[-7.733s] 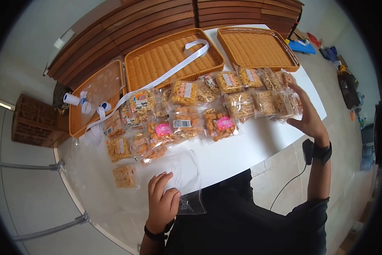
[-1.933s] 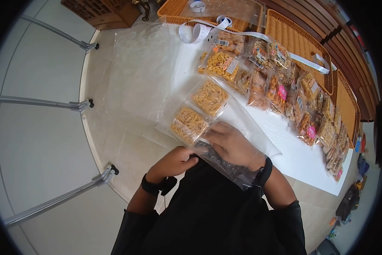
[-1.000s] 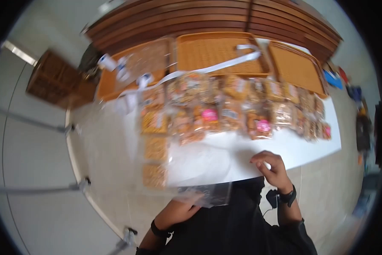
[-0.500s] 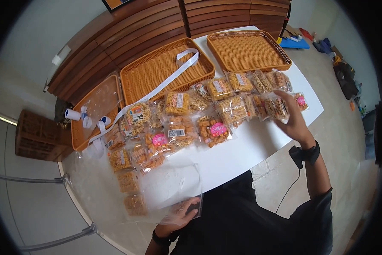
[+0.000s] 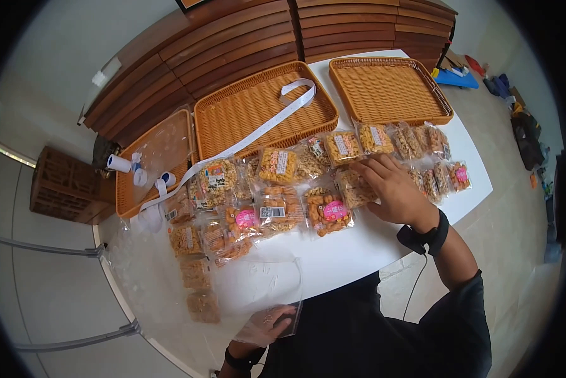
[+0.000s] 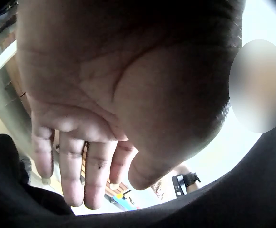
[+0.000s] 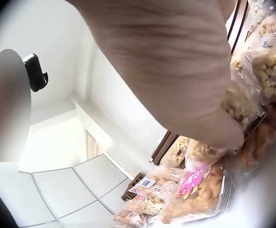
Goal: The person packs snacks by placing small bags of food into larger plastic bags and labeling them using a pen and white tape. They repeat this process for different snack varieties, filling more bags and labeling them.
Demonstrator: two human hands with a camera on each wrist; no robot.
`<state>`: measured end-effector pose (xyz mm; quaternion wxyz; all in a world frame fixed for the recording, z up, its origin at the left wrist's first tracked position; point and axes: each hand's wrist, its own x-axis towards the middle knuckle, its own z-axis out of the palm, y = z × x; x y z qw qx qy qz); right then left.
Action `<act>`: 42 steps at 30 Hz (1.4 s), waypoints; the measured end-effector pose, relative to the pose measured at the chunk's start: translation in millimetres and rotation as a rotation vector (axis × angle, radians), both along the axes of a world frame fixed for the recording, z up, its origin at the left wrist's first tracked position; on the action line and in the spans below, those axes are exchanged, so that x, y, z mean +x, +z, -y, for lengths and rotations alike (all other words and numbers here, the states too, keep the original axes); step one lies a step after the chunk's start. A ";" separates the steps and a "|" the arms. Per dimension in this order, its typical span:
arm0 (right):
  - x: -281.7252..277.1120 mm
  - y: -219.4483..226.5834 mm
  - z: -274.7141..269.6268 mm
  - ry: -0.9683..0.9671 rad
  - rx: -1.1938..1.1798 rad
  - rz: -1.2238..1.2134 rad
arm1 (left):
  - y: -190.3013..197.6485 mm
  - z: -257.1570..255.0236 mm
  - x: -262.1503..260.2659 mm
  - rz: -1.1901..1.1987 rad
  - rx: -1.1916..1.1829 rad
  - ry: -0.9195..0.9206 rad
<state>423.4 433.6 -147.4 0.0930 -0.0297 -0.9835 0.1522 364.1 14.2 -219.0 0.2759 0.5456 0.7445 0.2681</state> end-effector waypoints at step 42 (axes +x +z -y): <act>-24.4 48.8 -15.0 -0.123 -0.975 -0.107 | -47.8 12.3 14.9 0.255 0.041 0.174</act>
